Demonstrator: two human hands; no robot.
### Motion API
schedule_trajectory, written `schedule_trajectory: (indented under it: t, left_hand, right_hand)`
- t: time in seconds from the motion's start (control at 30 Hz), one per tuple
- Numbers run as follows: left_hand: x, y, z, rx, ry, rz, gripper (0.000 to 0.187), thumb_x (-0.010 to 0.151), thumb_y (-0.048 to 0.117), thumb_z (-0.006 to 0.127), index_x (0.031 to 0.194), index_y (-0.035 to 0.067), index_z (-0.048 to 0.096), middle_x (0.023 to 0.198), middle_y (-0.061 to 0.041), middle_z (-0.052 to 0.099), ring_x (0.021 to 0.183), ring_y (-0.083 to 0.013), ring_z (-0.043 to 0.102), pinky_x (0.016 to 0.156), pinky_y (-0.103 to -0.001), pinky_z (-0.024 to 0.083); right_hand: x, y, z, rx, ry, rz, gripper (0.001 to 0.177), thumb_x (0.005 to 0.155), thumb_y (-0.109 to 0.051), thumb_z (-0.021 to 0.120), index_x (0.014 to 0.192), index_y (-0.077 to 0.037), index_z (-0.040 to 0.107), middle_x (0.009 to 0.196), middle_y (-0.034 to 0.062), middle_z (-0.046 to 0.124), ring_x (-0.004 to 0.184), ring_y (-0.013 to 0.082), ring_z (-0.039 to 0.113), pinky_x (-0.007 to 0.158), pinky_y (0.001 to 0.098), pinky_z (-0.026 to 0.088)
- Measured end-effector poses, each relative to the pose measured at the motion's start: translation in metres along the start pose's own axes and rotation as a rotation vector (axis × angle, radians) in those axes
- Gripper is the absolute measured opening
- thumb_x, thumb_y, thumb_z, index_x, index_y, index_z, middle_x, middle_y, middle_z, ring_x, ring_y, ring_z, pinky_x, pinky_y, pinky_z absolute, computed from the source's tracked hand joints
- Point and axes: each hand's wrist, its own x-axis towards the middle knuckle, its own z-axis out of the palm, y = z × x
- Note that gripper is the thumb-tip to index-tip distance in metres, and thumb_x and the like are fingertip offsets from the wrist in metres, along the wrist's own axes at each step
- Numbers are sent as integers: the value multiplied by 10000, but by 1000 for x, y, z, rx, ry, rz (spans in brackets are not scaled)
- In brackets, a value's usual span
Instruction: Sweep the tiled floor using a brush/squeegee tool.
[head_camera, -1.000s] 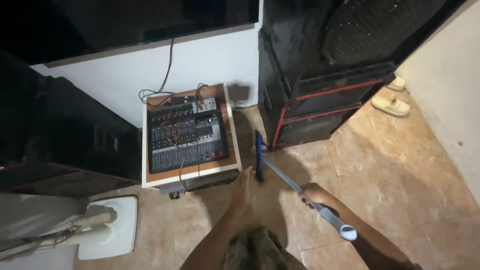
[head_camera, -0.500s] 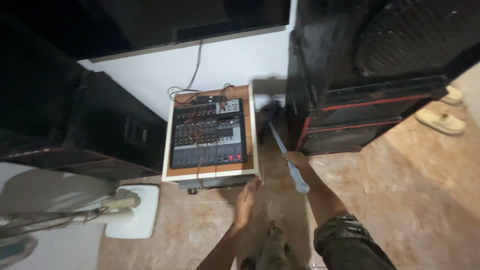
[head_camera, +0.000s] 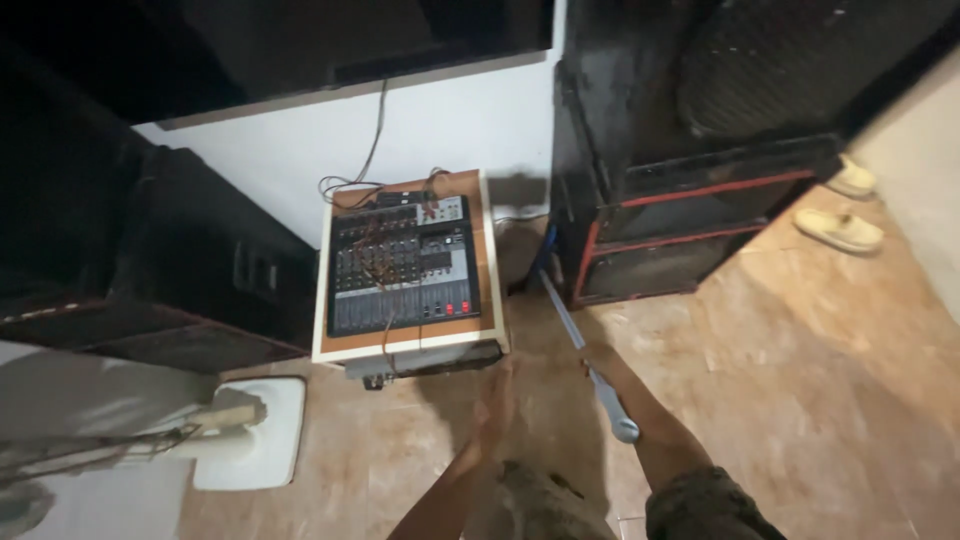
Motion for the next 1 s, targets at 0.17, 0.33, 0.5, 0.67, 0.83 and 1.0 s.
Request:
schedule_trajectory:
  t: [0.17, 0.33, 0.5, 0.67, 0.83, 1.0]
  left_hand:
    - [-33, 57, 23, 225, -97, -39, 503, 1105, 378, 374, 1464, 49, 497, 1392, -53, 564, 1304, -171, 520, 1115, -338, 384]
    - [-50, 15, 17, 67, -41, -86, 465, 1082, 340, 473, 1345, -5, 639, 1250, -114, 676, 1176, -203, 616, 1063, -352, 465]
    - [-99, 46, 13, 15, -46, -100, 489, 1067, 358, 472, 1372, 3, 614, 1223, -105, 709, 1157, -172, 632, 1069, -324, 457]
    - [-140, 32, -10, 37, -62, -74, 520, 1073, 390, 467, 1365, -7, 630, 1209, -101, 711, 1121, -186, 622, 1033, -341, 469]
    - [-175, 41, -25, 104, -82, -63, 542, 1071, 419, 426, 1390, 21, 610, 1191, -104, 716, 1113, -193, 624, 1034, -351, 469]
    - [-191, 13, -35, 24, -125, -65, 507, 1074, 385, 426, 1403, 22, 558, 1259, -111, 671, 1190, -194, 610, 1067, -356, 452]
  right_hand:
    - [-125, -28, 17, 461, 33, 461, 207, 929, -166, 593, 745, -95, 528, 610, 67, 528, 456, 176, 514, 394, 349, 399]
    - [-199, -37, 54, 256, 142, 424, 155, 938, -145, 566, 803, -90, 513, 642, 68, 536, 452, 156, 482, 381, 336, 386]
    - [-293, -37, 76, 292, 125, 496, 36, 915, -149, 549, 926, -130, 520, 673, 87, 559, 422, 146, 435, 366, 323, 347]
    - [-368, 10, 69, 261, 87, 523, 136, 896, -119, 591, 1024, -101, 548, 700, 84, 570, 418, 134, 448, 358, 315, 361]
    - [-434, 27, 61, 268, 241, 645, 255, 902, -161, 603, 1156, -179, 604, 690, 78, 557, 423, 139, 438, 373, 310, 344]
    - [-456, 52, 25, 232, 421, 595, 195, 935, -141, 594, 1108, -53, 606, 674, 113, 581, 434, 162, 443, 389, 334, 323]
